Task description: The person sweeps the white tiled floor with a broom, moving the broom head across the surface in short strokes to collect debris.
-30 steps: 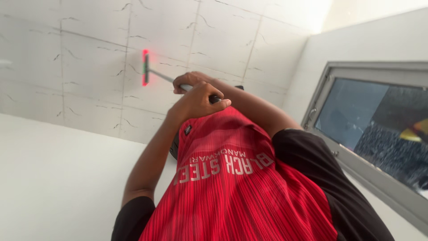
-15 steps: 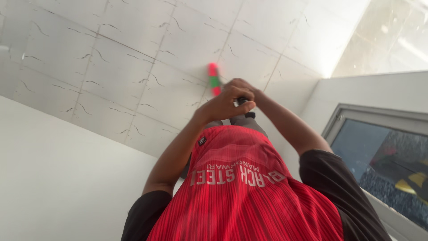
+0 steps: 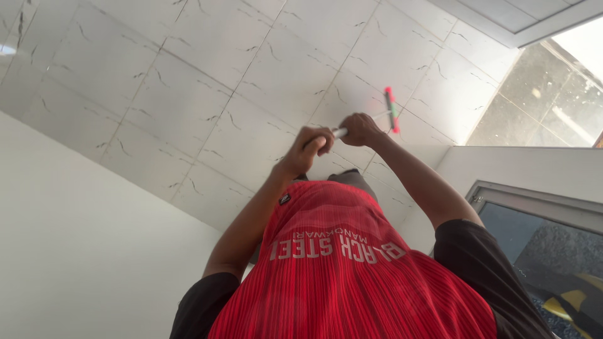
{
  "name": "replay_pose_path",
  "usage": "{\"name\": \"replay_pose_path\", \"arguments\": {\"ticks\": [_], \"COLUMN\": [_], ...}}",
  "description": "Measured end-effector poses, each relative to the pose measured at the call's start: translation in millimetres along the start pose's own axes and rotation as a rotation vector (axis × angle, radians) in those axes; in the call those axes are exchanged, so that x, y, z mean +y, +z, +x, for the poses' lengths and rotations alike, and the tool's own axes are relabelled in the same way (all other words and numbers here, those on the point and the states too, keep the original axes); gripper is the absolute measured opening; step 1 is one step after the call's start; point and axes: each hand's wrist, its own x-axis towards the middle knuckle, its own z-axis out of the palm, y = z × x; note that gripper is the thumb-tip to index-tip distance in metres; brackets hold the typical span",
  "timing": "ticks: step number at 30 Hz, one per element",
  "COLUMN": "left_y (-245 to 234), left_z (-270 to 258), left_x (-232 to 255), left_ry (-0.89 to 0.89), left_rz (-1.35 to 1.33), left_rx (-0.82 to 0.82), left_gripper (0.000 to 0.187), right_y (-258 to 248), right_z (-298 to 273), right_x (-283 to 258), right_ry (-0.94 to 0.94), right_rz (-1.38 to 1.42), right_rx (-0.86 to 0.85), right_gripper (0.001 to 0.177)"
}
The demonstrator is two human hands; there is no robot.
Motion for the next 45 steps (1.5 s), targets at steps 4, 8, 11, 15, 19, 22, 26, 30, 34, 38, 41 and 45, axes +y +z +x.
{"name": "replay_pose_path", "arguments": {"ticks": [4,8,11,15,19,22,26,30,34,38,41,45], "left_y": [-1,13,19,12,-1,-3,8,-11,-54,-86,-108,-133], "left_z": [1,11,14,29,40,46,68,74,57,18,-1,-27], "left_x": [56,95,101,81,64,50,33,41,65,94,117,157], "left_ry": [0.043,0.131,0.054,-0.065,-0.201,-0.214,-0.083,0.251,-0.014,-0.029,-0.034,-0.026], "left_rz": [0.144,0.39,0.529,0.65,0.508,0.347,0.308,0.384,0.266,0.205,0.261,0.355], "left_rx": [0.027,0.049,0.036,0.001,0.024,0.013,0.016,0.15,0.204,0.291,0.325,0.315], "left_gripper": [0.025,0.022,0.022,0.025,0.023,0.017,0.015,0.009,0.021,0.029,0.031,0.026], "right_y": [-20,-42,-38,-6,14,0,-29,-39,-49,-56,-55,-40], "right_z": [17,31,24,37,80,105,105,121,146,153,163,196], "right_x": [-54,-113,-148,-156,-105,-54,-11,-12,-39,-102,-147,-222], "right_ry": [-0.134,-0.16,-0.261,-0.546,-0.487,-0.305,-0.281,-0.4,-0.558,-0.352,-0.374,-0.426], "right_rz": [0.127,0.336,0.542,0.682,0.502,0.186,0.103,-0.017,-0.189,-0.127,-0.11,-0.125], "right_rx": [0.045,-0.049,0.094,0.573,0.429,-0.154,-0.217,-0.147,-0.022,-0.159,-0.156,-0.129], "right_gripper": [0.018,0.019,0.021,0.021,0.02,0.027,0.032,0.026,0.029,0.043,0.04,0.03]}}
